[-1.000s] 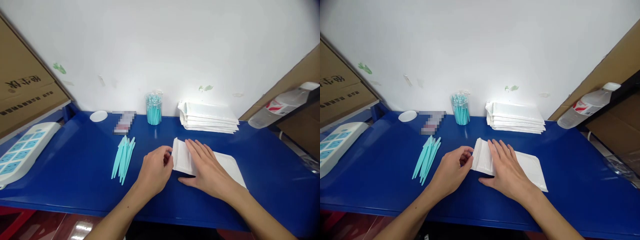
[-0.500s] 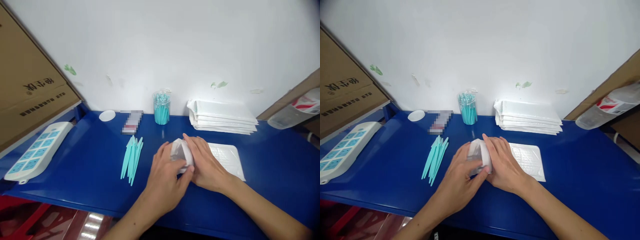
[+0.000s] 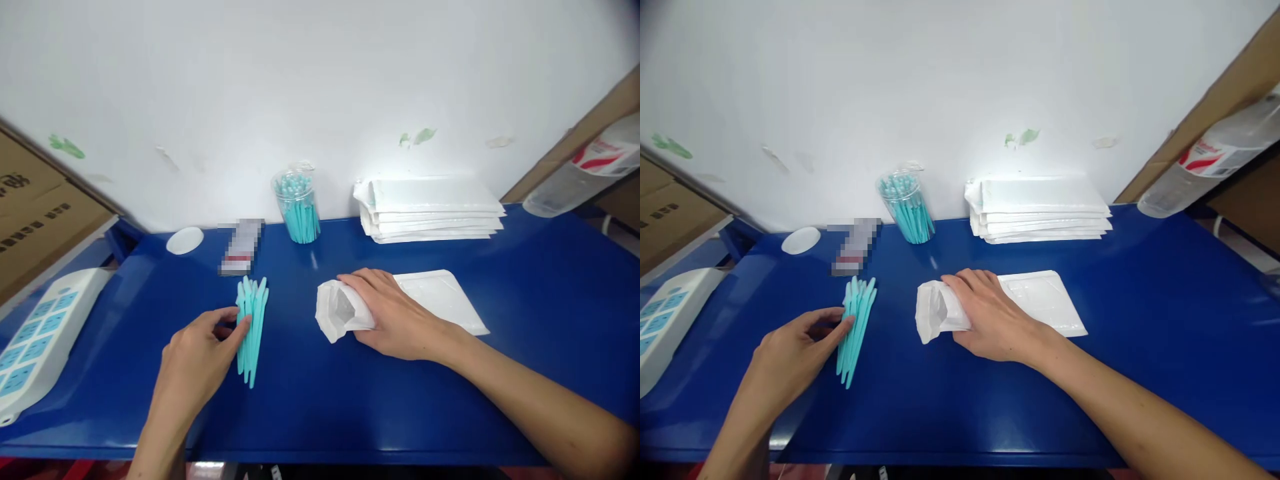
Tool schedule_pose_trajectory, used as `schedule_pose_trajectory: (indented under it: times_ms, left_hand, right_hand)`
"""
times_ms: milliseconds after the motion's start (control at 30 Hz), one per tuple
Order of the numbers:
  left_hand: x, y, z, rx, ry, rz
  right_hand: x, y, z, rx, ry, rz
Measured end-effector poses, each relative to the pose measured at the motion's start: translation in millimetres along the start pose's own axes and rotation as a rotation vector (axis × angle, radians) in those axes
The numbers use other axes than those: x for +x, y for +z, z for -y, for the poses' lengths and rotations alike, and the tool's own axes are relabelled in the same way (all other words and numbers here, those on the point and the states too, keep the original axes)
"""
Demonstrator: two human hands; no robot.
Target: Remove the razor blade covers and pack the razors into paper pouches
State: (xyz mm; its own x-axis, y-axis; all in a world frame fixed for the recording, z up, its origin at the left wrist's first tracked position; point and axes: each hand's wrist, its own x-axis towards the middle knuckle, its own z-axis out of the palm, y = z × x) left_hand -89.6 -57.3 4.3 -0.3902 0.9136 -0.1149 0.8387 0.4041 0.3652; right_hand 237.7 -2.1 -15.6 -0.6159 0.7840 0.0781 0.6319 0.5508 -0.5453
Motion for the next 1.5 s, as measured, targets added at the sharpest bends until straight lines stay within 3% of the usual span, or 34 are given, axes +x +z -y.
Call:
schedule_pose_trajectory:
  times_ms: [233, 567, 667, 767, 833, 933, 1033, 1133, 1233, 1333, 1500]
  left_hand:
    - [-5.1, 20.0, -31.8, -0.086, 0.101, 0.062]
    - [-0.2, 9.5, -26.2, -0.340, 0.052, 0.175]
    - [-16.5, 7.4, -37.1, -0.647, 0.050, -0.019]
    - [-43.1, 15.4, -72.2, -0.895, 0.107, -0.314]
    - [-60.1, 24.3, -100.9, -0.798, 0.245, -0.408]
    - [-74.8, 29.5, -125.4, -0.557, 0.518, -0.323]
    - [-69.2, 17.7, -108.4, -0.484, 0.515, -0.290]
    - [-43.8, 1.6, -65.9, -0.418, 0.270, -0.395]
    - [-15.4, -2.7, -33.9, -0.122, 0.061, -0.136]
    - [-1.2, 3.4, -28.1, 0.026, 0.061, 0.076]
    - [1.7, 10.4, -39.9, -0.037, 0.107, 0.103]
  right_hand:
    - [-5.0, -2.9, -1.4, -0.016, 0.012, -0.004]
    - [-6.8, -0.6, -4.4, 0.077, -0.012, -0.064]
    - [-6.9, 0.1, -3.4, 0.132, -0.027, -0.105]
    - [-5.5, 2.0, -0.8, 0.179, -0.054, -0.164]
    - [-4.4, 3.1, 1.2, 0.221, -0.075, -0.225]
    - [-3.8, 3.2, 3.1, 0.283, -0.118, -0.327]
    - [-5.2, 0.7, 2.7, 0.308, -0.118, -0.401]
    - [-8.0, -3.8, 1.8, 0.357, -0.105, -0.482]
    - [-10.7, -7.4, 3.2, 0.395, -0.136, -0.572]
    - [-11.8, -6.4, 6.8, 0.398, -0.154, -0.638]
    - [-11.0, -3.3, 12.4, 0.516, -0.129, -0.756]
